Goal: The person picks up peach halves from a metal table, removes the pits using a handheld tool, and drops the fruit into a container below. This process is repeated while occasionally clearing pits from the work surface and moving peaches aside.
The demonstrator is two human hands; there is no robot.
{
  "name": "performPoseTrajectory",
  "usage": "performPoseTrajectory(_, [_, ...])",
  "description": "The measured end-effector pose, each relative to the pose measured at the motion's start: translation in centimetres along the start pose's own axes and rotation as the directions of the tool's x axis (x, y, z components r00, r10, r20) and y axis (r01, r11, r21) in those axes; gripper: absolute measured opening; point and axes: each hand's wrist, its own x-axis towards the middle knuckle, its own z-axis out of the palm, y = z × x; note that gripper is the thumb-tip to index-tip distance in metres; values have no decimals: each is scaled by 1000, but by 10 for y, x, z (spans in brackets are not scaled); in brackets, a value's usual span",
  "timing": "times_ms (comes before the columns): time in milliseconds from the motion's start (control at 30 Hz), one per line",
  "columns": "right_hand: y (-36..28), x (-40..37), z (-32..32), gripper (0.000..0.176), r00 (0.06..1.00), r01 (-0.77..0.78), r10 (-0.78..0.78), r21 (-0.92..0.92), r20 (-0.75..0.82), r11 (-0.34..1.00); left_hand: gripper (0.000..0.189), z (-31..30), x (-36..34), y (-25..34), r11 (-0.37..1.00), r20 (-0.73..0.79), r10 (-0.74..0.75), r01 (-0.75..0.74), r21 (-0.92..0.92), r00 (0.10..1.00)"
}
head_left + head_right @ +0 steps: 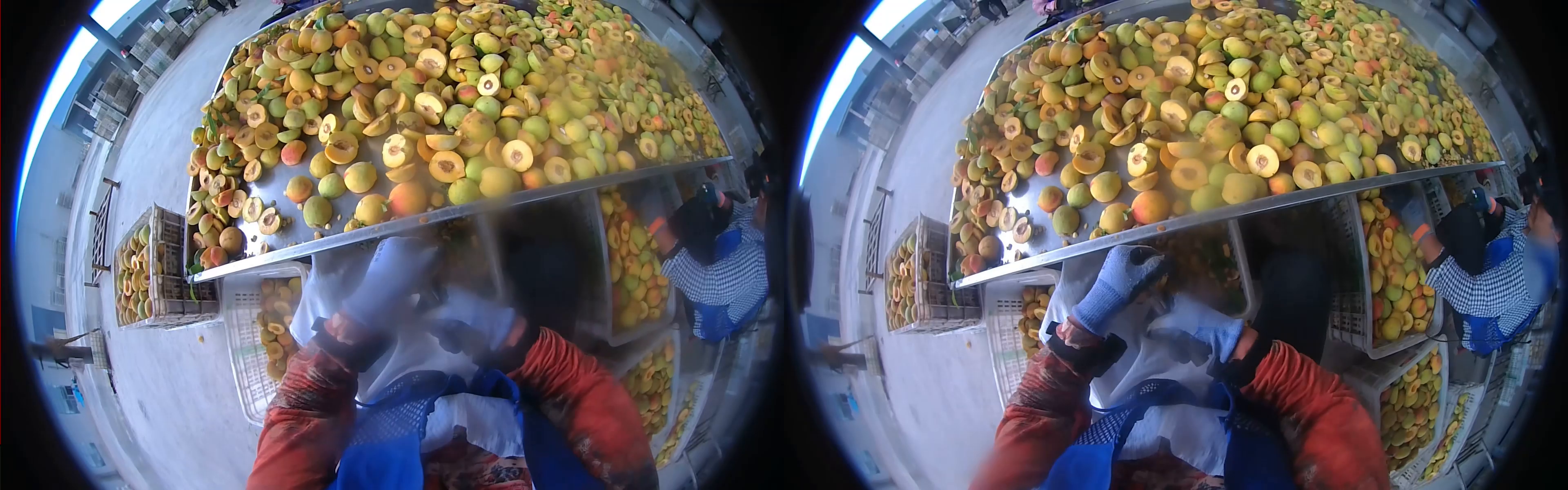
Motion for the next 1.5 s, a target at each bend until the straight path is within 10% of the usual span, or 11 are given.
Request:
performPoseTrajectory(167, [-7,-7,-2,24,995,-95,93,142,20,985,31,4,15,18,928,-46,249,-225,295,967])
performPoseTrajectory(333, [11,2,-3,12,999,26,-16,233,-47,972,32,13,28,10,991,-81,-6,17,134,997])
performPoseTrajectory(433, [-11,-22,6,9,939,126,-189,-225,-288,966,30,23,23,2,953,-2,-73,71,294,997])
performPoseTrajectory(633, [23,0,-13,13,998,-53,63,262,-29,964,23,25,24,7,955,-25,-5,12,297,1000])
performPoseTrajectory(700, [11,-3,-9,14,977,-95,77,-88,-197,992,22,28,24,19,933,-127,133,-81,351,983])
performPoseTrajectory(800, [24,-3,-9,15,975,-111,120,59,-188,992,20,43,25,-22,988,-281,79,-37,150,956])
performPoseTrajectory(867, [26,-6,-12,16,986,-75,88,100,-139,992,21,28,27,5,981,71,-193,192,15,979])
performPoseTrajectory(1100, [47,5,-16,8,992,-59,77,178,-96,982,21,50,23,-8,999,-291,41,-32,35,956])
performPoseTrajectory(1167, [80,20,-30,9,983,183,-184,-157,10,970,23,45,22,-17,950,-47,-261,248,-188,964])
performPoseTrajectory(1233, [38,-4,-16,19,998,-2,5,52,-63,999,25,42,21,-18,916,77,-328,337,-216,941])
performPoseTrajectory(1500, [34,-1,-17,17,996,-86,82,293,25,952,27,31,18,-32,968,-19,-44,38,-249,999])
